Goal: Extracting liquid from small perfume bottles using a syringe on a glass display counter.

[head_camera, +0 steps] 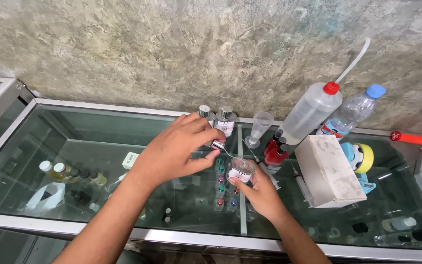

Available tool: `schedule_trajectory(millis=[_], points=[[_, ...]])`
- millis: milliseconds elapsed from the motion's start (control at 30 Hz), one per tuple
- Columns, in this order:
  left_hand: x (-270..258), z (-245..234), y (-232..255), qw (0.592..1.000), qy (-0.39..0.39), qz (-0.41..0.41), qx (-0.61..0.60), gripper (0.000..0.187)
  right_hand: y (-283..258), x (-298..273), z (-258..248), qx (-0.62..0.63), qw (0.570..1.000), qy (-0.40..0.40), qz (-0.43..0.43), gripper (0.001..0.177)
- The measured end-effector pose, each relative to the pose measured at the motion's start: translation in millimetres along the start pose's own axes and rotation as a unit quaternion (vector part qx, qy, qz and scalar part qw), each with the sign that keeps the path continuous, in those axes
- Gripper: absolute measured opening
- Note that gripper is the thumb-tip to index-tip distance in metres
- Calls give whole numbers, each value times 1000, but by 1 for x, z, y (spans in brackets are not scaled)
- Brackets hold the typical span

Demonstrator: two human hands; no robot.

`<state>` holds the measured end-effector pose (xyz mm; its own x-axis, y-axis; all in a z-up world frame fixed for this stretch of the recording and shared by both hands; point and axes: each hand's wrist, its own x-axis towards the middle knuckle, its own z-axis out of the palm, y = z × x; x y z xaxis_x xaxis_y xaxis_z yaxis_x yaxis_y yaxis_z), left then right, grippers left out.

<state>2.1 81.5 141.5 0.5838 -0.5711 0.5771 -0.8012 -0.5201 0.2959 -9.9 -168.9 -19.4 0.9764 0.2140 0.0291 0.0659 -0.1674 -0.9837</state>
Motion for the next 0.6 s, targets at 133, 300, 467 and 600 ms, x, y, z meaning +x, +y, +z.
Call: schedule_trajectory(millis=[133,300,467,600], points=[[0,13,-7,1000,-2,17,26,18,0,-1,0,-12,1000,-1,-2,57],[4,14,-8,999,-4,18,48,18,1,-2,-1,-12,1000,-4,-5,58],[9,11,-4,998,0,27,57,17,4,-2,-1,-5,1000,-8,-9,55],[12,9,-3,996,-40,59,54,16,-10,-3,-4,-38,999,-24,22,46]])
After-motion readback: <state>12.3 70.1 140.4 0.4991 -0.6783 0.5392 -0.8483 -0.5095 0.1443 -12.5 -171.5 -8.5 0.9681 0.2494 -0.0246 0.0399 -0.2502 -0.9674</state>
